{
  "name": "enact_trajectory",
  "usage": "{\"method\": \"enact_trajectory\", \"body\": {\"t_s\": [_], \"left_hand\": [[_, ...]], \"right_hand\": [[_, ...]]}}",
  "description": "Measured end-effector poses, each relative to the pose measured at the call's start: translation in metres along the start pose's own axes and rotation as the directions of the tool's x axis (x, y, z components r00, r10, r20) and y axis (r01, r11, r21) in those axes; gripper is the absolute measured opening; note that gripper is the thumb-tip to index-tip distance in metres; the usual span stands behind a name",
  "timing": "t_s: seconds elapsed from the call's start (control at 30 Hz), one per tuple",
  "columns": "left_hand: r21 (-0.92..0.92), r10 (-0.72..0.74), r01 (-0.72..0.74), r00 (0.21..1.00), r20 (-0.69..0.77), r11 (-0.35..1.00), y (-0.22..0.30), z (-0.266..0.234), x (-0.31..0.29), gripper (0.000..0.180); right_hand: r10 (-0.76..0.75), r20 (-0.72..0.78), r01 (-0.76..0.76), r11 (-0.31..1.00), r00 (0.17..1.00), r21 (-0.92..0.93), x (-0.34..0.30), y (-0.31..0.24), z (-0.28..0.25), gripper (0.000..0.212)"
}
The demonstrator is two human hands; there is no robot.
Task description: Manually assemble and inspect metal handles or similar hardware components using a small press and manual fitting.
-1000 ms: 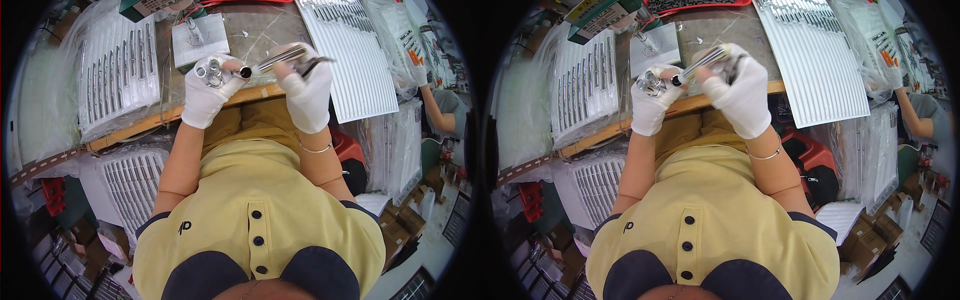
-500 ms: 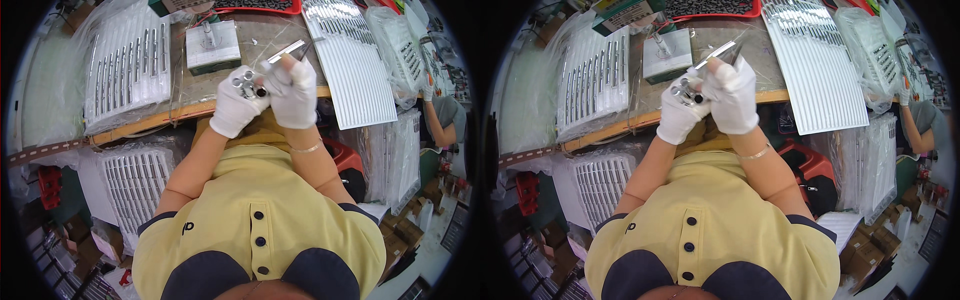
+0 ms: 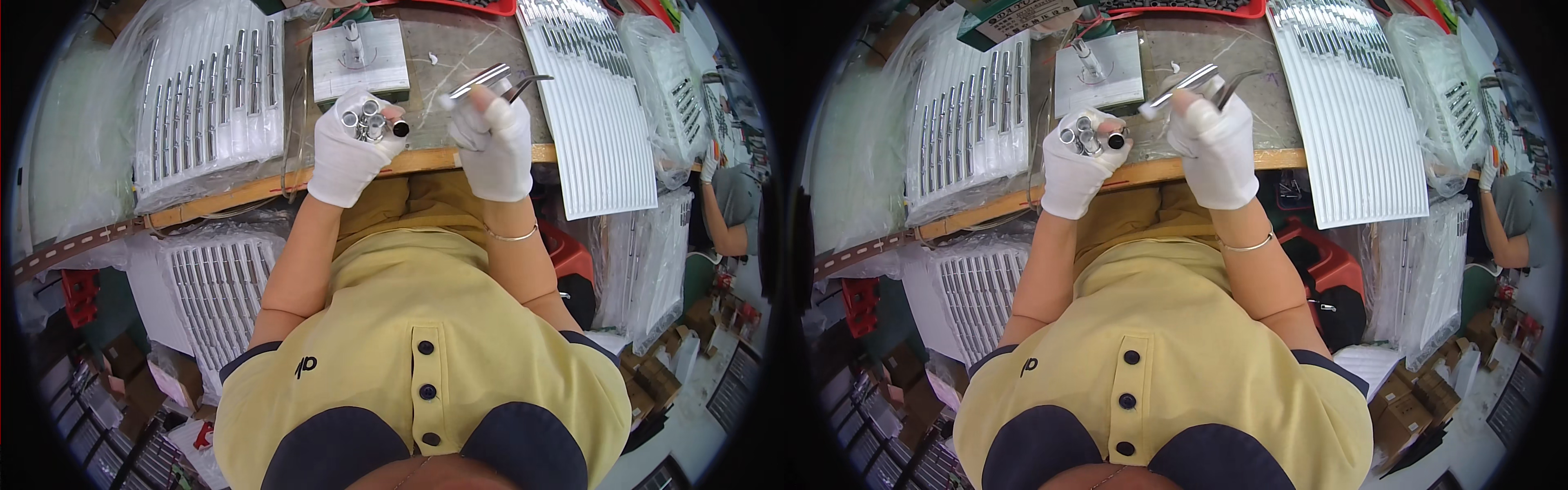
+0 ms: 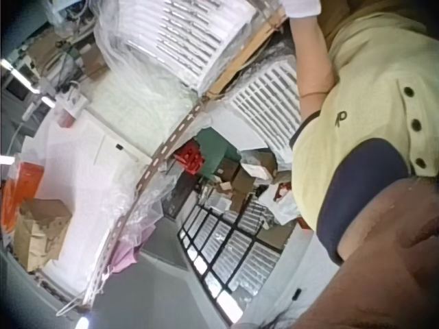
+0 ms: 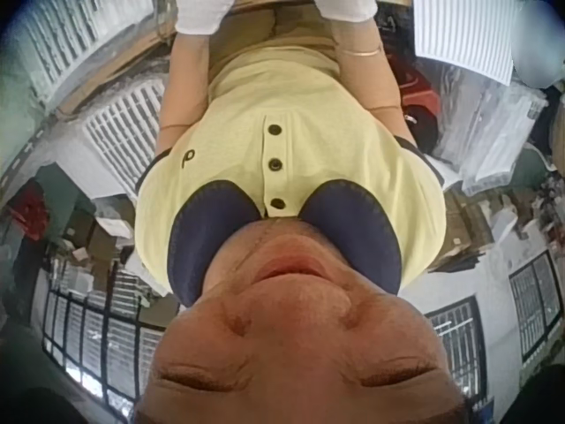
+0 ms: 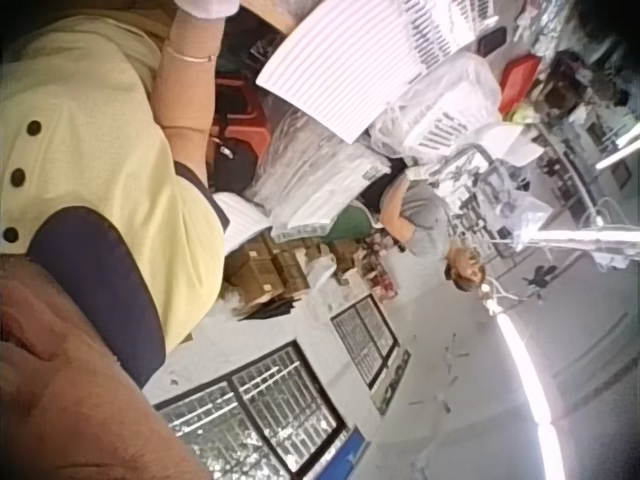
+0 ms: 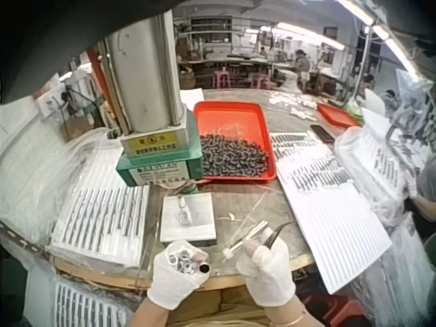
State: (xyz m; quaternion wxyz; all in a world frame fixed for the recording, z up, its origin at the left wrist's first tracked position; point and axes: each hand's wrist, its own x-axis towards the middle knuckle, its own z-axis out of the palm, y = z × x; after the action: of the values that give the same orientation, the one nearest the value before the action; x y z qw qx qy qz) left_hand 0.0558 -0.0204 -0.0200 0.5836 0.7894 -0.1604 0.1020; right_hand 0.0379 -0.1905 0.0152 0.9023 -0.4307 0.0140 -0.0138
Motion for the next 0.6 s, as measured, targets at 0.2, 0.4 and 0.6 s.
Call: {"method": "enact_trajectory", "body": {"t_s": [0.2, 0.4, 0.6], "left_hand": [[-0.119, -0.170, 0.172, 0.985, 0.029, 0.978, -0.002, -0.003, -0.007, 0.016], [0.009, -0.195, 0.195, 0.979, 0.060, 0.981, 0.014, -0.002, -0.010, 0.021], [0.114, -0.190, 0.179, 0.977, 0.096, 0.977, 0.009, -0.001, -0.007, 0.029]], "right_hand": [[-0.269, 0.040, 0.230, 0.727, 0.962, -0.648, -0.017, -0.002, 0.024, 0.016], [-0.335, 0.448, 0.508, 0.115, 0.829, -0.854, -0.020, 0.004, 0.019, 0.022], [-0.251, 0.439, 0.470, 0.075, 0.863, -0.880, -0.017, 0.007, 0.007, 0.023]]}}
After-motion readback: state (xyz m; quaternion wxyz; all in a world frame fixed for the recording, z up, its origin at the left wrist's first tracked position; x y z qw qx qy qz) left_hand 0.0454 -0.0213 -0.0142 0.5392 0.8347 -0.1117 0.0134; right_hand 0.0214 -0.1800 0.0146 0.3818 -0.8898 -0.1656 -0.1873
